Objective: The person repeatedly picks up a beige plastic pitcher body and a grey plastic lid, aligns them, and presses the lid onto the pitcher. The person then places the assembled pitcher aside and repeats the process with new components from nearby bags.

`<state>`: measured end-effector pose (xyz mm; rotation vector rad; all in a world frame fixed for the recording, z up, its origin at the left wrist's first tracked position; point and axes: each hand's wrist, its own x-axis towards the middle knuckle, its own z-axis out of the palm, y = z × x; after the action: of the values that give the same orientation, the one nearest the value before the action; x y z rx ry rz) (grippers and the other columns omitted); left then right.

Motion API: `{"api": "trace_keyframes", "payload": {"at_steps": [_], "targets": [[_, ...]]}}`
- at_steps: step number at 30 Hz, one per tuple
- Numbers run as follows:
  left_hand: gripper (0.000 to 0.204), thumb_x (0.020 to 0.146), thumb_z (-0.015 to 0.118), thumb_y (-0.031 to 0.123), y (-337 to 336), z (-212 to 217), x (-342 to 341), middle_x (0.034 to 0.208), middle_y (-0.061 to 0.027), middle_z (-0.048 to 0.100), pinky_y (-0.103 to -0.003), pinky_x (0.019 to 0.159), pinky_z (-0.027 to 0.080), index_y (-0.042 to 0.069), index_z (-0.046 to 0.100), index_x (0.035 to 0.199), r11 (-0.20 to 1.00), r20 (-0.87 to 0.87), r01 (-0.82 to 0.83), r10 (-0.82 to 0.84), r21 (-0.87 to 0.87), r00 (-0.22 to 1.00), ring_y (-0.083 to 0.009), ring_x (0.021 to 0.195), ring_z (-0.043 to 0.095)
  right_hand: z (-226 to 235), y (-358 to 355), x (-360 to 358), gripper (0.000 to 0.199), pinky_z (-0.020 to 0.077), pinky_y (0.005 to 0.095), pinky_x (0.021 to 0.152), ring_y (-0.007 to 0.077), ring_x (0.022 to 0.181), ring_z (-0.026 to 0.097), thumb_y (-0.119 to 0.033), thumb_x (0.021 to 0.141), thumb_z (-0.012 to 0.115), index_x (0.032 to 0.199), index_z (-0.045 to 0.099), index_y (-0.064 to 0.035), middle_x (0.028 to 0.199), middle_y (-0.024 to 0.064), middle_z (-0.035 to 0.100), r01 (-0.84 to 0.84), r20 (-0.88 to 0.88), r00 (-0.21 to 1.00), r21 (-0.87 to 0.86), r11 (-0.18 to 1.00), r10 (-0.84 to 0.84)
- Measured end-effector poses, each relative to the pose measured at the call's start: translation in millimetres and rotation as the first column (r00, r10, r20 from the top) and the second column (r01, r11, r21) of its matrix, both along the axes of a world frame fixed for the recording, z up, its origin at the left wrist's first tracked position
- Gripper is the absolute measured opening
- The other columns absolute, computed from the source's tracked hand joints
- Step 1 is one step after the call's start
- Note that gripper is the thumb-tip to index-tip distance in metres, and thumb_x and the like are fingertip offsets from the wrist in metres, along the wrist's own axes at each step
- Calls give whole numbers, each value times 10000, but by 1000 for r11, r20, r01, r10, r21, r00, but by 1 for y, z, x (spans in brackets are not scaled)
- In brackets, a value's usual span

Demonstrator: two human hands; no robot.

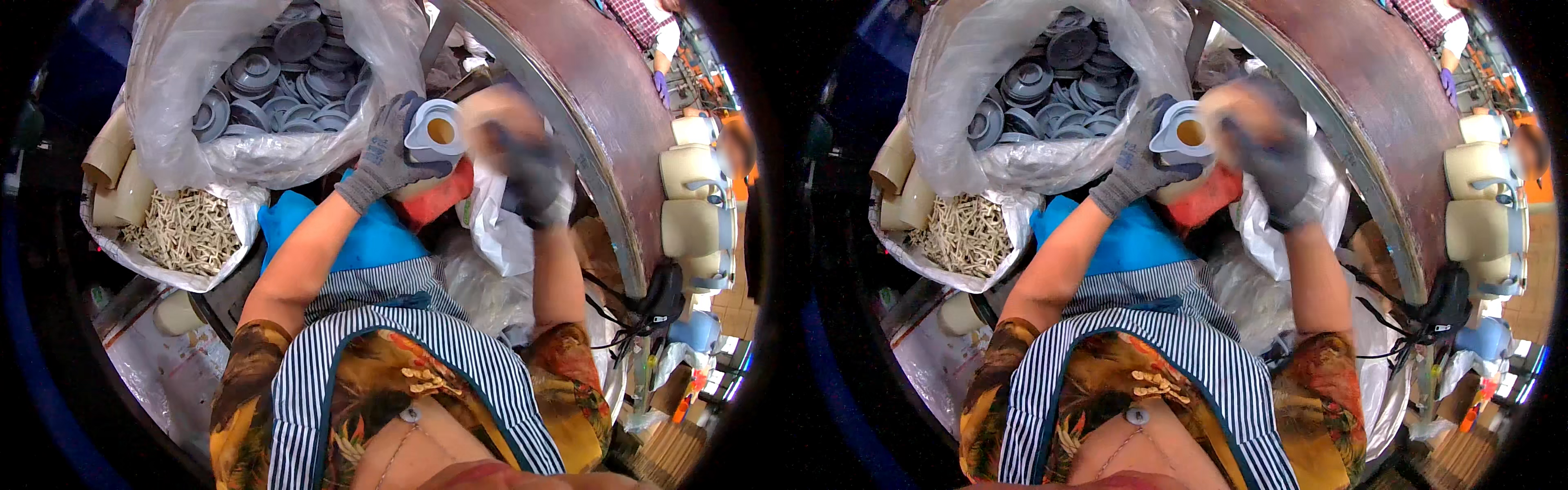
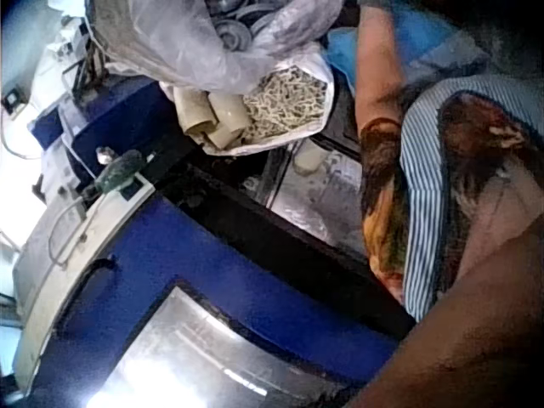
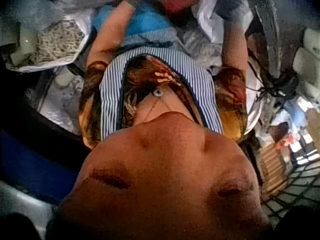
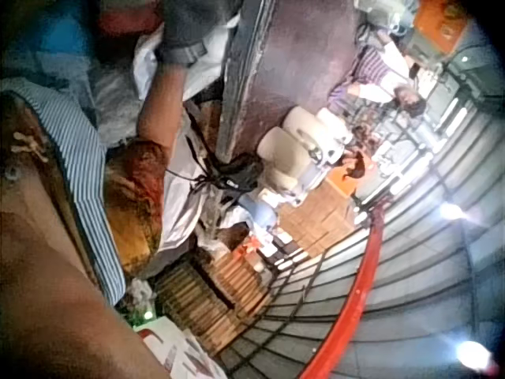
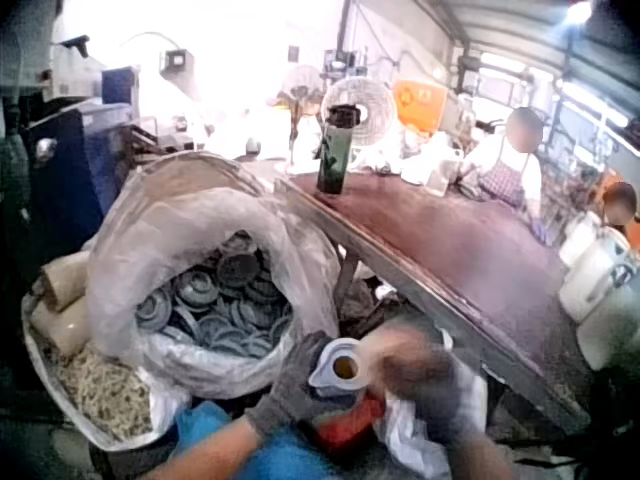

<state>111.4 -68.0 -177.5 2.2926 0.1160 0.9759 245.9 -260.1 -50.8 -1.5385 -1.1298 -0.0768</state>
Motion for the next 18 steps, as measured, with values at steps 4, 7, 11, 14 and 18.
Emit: {"api": "trace_keyframes", "payload": {"at_steps": [4,7,11,14,18], "targets": [[1019,596,861,501,2,5,-10,1346,-188,465,-491,1104,323,45,400,1382,999,-1,0,0,-46,1000,-398,1284,425,57,40,-5,385,531,340,864,284,1000,681,-239,901,664,1251,615,-86,1143,146,674,-26,186,979,-312,950,88],[1022,615,860,493,-6,7,-14,1358,-189,463,-482,1116,320,35,384,1395,998,-36,-33,31,-54,999,-389,1284,432,16,65,17,359,540,331,826,291,1008,682,-260,937,616,1242,610,-70,1130,154,682,68,311,950,-259,964,17],[1015,648,811,562,-1,17,-17,1371,-221,448,-495,1118,309,17,389,1394,999,-114,-39,43,36,993,-401,1303,414,21,89,4,391,534,315,771,242,940,683,-303,947,606,1211,606,-13,1050,104,701,29,151,989,-214,976,3],[972,719,719,643,14,43,-38,1370,-256,447,-508,1105,312,-11,417,1372,946,-267,-124,207,300,941,-438,1277,422,29,59,1,393,535,309,758,202,890,661,-291,939,633,1204,604,-3,1032,84,681,-11,-283,959,-41,999,-1],[830,759,686,632,-9,126,-1,1265,-269,519,-528,1022,375,-44,548,1222,992,-138,-98,108,74,985,-420,1199,487,-24,-28,23,450,520,336,850,209,963,640,-304,936,649,1249,581,12,1130,107,643,223,-348,902,-132,966,-256]]}}
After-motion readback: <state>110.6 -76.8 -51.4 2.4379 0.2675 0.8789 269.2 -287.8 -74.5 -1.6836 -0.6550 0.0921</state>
